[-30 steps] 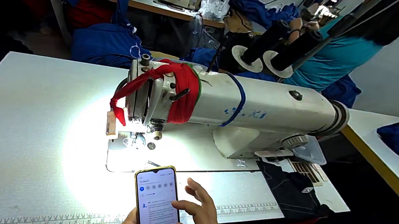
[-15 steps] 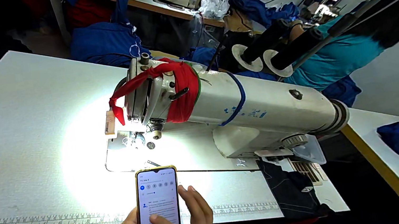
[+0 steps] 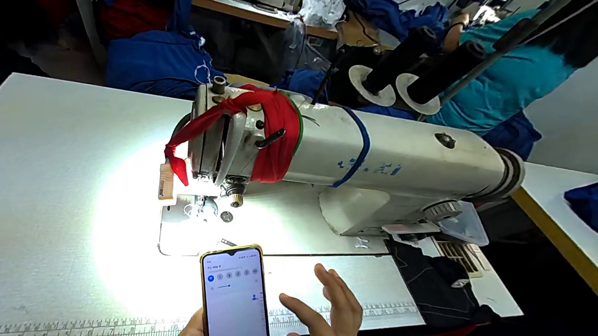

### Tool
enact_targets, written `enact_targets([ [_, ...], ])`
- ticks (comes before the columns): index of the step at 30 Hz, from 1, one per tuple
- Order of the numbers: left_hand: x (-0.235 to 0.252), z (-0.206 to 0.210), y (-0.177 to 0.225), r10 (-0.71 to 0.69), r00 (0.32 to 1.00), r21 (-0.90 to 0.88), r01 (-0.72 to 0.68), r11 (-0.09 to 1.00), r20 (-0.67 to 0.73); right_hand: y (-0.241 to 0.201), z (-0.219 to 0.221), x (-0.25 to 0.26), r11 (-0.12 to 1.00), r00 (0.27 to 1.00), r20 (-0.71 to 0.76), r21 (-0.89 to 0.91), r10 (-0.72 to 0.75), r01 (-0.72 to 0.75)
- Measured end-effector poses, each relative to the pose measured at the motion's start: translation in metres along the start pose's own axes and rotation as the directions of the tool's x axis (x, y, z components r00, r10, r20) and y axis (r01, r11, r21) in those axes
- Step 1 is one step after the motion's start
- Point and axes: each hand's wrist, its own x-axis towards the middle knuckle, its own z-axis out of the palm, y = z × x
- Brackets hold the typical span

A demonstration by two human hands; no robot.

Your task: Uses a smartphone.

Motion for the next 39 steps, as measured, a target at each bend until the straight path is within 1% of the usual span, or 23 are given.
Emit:
enact_targets([
  [8, 0.000, 0.000, 0.001, 0.018, 1.000, 0.008, -0.019, 1.000, 0.022, -0.004, 0.001, -0.002, 0.999, 1.000, 0.008, 0.039, 0.001, -0.001],
  [16, 0.001, 0.003, 0.002, 0.015, 1.000, 0.029, -0.015, 0.999, 0.007, -0.011, 0.006, -0.002, 0.998, 0.999, 0.027, 0.061, -0.019, 0.017],
  [24, 0.001, 0.004, 0.001, 0.029, 1.000, 0.008, -0.029, 1.000, -0.011, -0.018, 0.012, -0.003, 0.994, 0.996, 0.073, 0.095, -0.056, 0.049],
  [39, 0.001, 0.007, 0.000, 0.029, 0.999, 0.023, -0.028, 0.999, -0.039, -0.020, 0.015, -0.004, 0.991, 0.994, 0.066, 0.113, -0.083, 0.075],
])
